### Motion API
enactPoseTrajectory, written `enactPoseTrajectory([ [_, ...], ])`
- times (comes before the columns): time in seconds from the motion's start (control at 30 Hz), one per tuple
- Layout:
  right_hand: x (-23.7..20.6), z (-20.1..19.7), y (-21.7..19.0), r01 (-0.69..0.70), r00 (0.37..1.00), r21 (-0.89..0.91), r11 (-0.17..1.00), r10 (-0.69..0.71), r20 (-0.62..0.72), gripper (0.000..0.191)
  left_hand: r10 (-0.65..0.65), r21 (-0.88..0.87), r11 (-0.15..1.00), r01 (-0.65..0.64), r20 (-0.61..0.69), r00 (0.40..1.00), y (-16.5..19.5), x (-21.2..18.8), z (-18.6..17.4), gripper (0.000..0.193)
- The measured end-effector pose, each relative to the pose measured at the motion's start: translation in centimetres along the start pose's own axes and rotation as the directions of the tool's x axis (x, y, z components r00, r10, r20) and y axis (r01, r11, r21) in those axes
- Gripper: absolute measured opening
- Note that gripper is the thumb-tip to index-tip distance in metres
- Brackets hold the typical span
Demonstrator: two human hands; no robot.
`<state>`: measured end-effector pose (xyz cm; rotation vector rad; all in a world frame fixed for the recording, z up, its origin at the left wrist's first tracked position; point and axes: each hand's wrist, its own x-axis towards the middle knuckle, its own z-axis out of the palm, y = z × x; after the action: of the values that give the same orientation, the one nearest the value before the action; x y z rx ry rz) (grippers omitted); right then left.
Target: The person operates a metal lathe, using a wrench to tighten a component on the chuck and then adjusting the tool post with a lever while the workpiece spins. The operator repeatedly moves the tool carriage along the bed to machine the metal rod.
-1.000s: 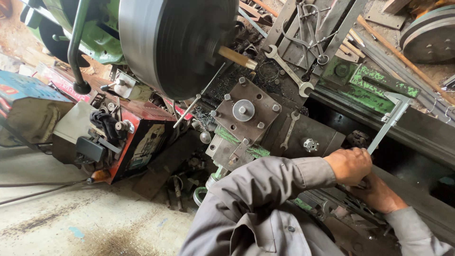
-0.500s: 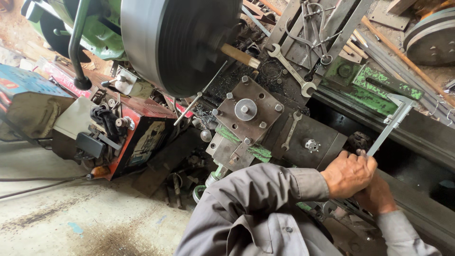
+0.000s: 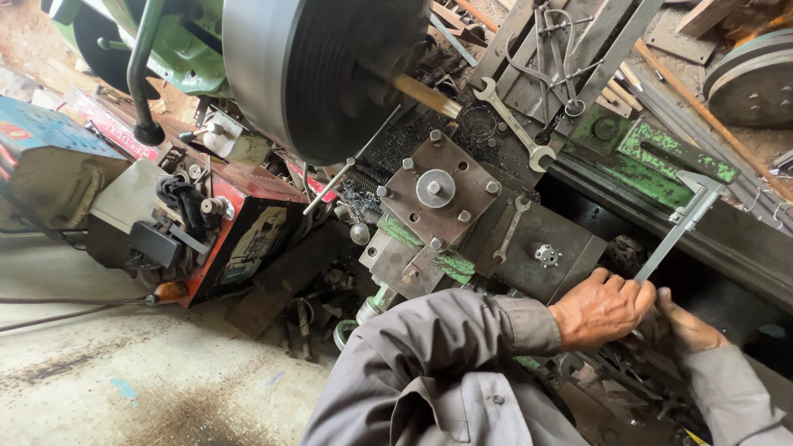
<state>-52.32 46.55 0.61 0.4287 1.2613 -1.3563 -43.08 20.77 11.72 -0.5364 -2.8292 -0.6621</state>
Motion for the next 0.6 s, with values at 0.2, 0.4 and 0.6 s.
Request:
enactPoseTrajectory([
  [0.2, 0.9, 1.3, -2.5, -0.077, 0.986, -0.182, 0.980, 0.102, 0.135, 0.070, 0.014, -0.029, 0.999, -0.017, -0.079, 0.997, -0.1, -0.6, -0.8, 0.057],
  [0.4, 1.1, 1.9, -4.4, -0.144, 0.962, -0.290, 0.946, 0.202, 0.182, 0.077, 0.030, -0.033, 0.999, -0.033, -0.087, 0.996, -0.3, -0.4, -0.6, 0.049],
  [0.6, 1.8, 2.2, -5.8, -0.201, 0.934, -0.373, 0.906, 0.292, 0.204, 0.085, 0.063, 0.011, 0.998, -0.062, -0.133, 0.989, -0.3, -0.7, -0.4, 0.045],
])
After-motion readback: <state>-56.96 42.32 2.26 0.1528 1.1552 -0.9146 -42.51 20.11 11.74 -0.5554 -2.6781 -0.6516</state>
